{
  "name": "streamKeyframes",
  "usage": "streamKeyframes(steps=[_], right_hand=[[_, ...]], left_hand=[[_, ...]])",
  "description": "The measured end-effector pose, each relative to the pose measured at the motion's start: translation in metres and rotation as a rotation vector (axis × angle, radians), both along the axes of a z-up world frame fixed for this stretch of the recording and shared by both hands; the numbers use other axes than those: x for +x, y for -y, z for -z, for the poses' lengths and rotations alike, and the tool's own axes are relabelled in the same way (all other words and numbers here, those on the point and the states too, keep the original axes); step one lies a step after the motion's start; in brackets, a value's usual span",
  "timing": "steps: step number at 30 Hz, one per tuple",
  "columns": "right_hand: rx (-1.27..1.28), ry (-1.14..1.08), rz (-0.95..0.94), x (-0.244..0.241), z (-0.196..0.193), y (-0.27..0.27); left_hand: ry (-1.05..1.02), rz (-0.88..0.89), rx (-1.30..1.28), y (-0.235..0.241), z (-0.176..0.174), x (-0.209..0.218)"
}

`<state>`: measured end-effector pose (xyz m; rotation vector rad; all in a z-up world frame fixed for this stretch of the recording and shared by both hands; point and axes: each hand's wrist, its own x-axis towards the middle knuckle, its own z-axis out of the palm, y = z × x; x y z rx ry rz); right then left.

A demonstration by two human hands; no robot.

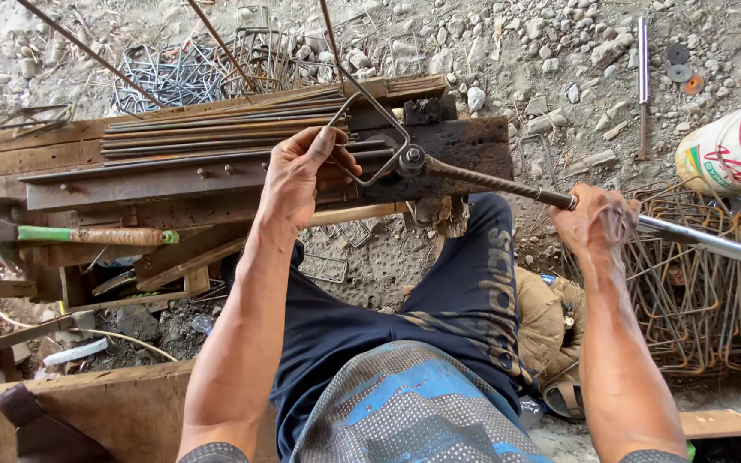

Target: The person sits on the ground and uses a manual bending machine to shape metal rods. They insert the rods into the machine, rotate the crank handle to bend the metal, and then remove the finished pieces.

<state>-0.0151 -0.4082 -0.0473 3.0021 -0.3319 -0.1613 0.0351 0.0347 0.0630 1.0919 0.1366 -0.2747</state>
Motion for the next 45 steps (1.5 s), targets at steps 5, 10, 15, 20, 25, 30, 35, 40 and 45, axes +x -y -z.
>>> streamKeyframes(steps=[5, 10, 15, 20, 25, 30, 35, 40, 45], right_hand=[[0.000, -0.061, 0.042, 0.005, -0.004, -0.004], [-0.005, -0.076, 0.062, 0.007, -0.020, -0.015], [0.015, 0.027, 0.001, 0.002, 0.001, 0.000], [0.022, 0.111, -0.041, 0.003, 0.003, 0.001], [-0.009, 0.146, -0.112, 0.017, 0.021, 0.019], [0.108, 0.068, -0.114, 0.055, -0.005, 0.010], [0.068, -0.029, -0.238, 0.119, 0.010, 0.030], [-0.022, -0.174, -0.358, 0.194, 0.007, 0.020], [-0.086, -0.470, -0.253, 0.267, -0.005, -0.022]], left_hand=[[0.150, -0.038, 0.037, 0.008, -0.011, -0.034], [0.481, 0.132, 0.968, 0.037, 0.020, -0.055], [0.748, 0.055, 1.346, 0.054, 0.063, -0.061], [0.689, 0.093, 1.329, 0.060, 0.062, -0.055], [0.698, 0.071, 1.185, 0.060, 0.062, -0.054], [0.696, 0.035, 1.137, 0.060, 0.075, -0.054], [0.719, 0.052, 1.181, 0.054, 0.075, -0.056], [0.759, 0.112, 1.199, 0.052, 0.078, -0.054], [0.774, 0.151, 1.255, 0.053, 0.072, -0.052]])
